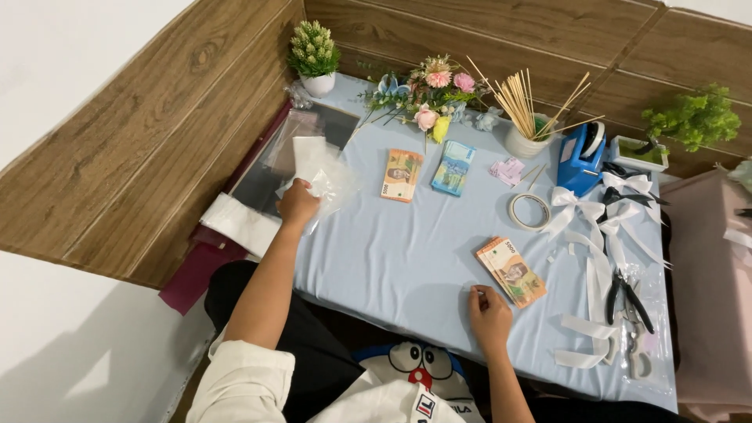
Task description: The person places individual currency bills into clear plastic sleeves by hand.
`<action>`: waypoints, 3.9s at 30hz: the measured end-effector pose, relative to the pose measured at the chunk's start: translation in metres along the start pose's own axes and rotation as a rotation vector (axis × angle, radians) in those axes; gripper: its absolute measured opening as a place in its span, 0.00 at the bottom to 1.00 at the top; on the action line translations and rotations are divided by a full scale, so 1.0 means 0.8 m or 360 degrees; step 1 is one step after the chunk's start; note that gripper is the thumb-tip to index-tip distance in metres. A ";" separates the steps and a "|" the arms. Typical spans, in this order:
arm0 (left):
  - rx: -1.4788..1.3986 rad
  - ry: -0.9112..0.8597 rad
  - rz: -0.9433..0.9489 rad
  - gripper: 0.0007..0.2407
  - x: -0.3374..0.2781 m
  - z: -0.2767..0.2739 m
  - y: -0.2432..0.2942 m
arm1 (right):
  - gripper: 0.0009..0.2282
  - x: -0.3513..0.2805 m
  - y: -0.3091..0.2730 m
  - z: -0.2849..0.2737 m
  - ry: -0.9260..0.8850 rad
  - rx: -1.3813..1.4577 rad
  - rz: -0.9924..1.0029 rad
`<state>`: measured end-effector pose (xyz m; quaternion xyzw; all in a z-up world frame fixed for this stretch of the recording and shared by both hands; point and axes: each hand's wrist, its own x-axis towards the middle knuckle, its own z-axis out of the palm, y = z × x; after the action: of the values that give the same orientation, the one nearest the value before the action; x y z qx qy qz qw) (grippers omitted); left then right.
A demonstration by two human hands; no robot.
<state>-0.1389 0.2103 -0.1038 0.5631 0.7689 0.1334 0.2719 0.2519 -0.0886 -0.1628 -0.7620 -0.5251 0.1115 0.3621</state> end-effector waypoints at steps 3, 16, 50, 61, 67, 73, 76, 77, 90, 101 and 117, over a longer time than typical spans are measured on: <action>-0.0441 -0.0180 0.0236 0.10 -0.052 -0.036 0.025 | 0.09 -0.002 0.002 -0.001 0.0051 0.0062 0.0041; -0.1080 -0.0750 0.0693 0.10 -0.249 0.084 0.116 | 0.07 -0.010 -0.129 -0.038 0.0441 0.0344 -0.0356; -0.0488 -0.0795 0.1422 0.08 -0.321 0.085 0.108 | 0.02 -0.004 -0.141 -0.032 0.0356 0.0331 -0.0218; -0.0321 -0.1065 0.1252 0.09 -0.308 0.037 0.117 | 0.01 0.028 -0.116 -0.084 0.0166 0.0339 0.0216; -0.0407 -0.1284 0.1046 0.08 -0.282 0.018 0.115 | 0.06 0.039 -0.116 -0.117 -0.0311 0.1249 0.0633; -0.0315 -0.1063 0.0911 0.06 -0.253 0.037 0.093 | 0.06 0.051 -0.093 -0.113 -0.0538 0.1667 0.0788; -0.0167 -0.0239 0.1152 0.15 -0.248 0.064 0.083 | 0.06 0.066 -0.103 -0.110 -0.0472 0.1578 0.0758; -0.0353 -0.0099 0.1174 0.12 -0.251 0.064 0.087 | 0.06 0.072 -0.114 -0.108 -0.0318 0.1399 0.0678; -0.1821 -0.1551 0.0375 0.36 -0.277 0.054 0.110 | 0.06 0.027 -0.177 -0.030 0.0223 -0.0149 -0.1265; -0.1324 -0.1148 0.0515 0.23 -0.252 0.076 0.102 | 0.05 -0.002 -0.155 -0.032 0.0149 -0.0215 -0.1486; -0.1206 -0.1020 0.0490 0.27 -0.280 0.033 0.129 | 0.15 0.108 0.034 -0.068 0.0214 -0.0631 0.0061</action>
<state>0.0067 0.0311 -0.0125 0.5444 0.4531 0.2617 0.6556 0.3375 -0.0414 -0.1239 -0.8339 -0.4969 -0.0380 0.2371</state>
